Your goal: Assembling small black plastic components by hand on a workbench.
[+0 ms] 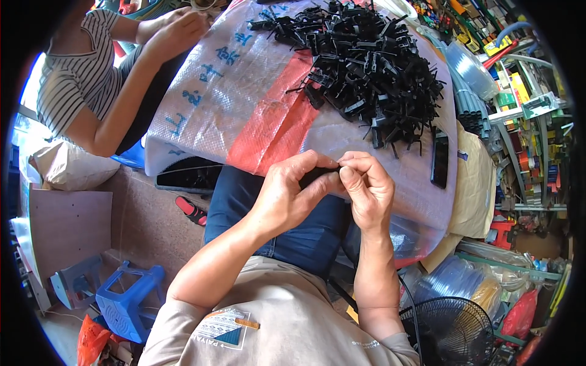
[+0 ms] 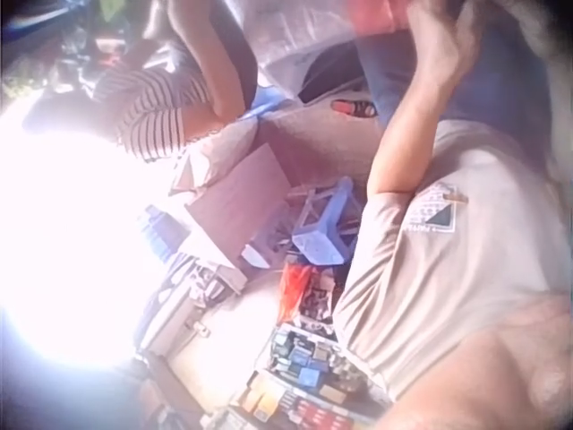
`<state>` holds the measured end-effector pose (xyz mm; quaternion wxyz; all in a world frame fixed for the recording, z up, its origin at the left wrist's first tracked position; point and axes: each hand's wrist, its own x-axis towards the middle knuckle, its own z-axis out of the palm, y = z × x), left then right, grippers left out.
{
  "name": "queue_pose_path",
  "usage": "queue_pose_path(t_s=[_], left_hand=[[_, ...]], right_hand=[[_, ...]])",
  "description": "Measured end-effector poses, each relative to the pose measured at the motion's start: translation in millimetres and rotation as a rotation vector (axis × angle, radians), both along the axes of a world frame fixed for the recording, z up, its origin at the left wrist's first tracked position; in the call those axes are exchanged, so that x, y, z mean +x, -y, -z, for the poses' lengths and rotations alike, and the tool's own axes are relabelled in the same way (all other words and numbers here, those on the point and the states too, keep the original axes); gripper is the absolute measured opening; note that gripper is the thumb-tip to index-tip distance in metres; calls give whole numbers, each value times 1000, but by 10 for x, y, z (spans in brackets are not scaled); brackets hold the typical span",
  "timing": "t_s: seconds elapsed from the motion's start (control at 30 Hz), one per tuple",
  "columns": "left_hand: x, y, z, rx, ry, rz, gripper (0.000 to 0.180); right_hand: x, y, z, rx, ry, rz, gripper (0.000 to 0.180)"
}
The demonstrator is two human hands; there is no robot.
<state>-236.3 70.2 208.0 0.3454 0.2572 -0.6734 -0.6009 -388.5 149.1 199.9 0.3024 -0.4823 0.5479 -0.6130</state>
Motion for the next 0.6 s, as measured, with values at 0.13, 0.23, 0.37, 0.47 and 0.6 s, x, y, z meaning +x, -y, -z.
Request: queue_pose_path(t_s=[0.13, 0.23, 0.37, 0.47, 0.6], left_hand=[[-28, -18, 84, -45, -39, -126, 11], [-29, 6, 51, -143, -15, -176, 9], [3, 56, -5, -50, -64, -235, 10], [92, 196, 33, 518, -329, -255, 18], [378, 508, 121, 851, -673, -119, 23]], right_hand=[[47, 29, -2, 52, 137, -11, 8], [74, 91, 11, 21, 168, -23, 11], [175, 216, 36, -34, 209, 3, 12], [265, 371, -85, 39, 158, -104, 12], [96, 825, -136, 123, -433, 141, 22]])
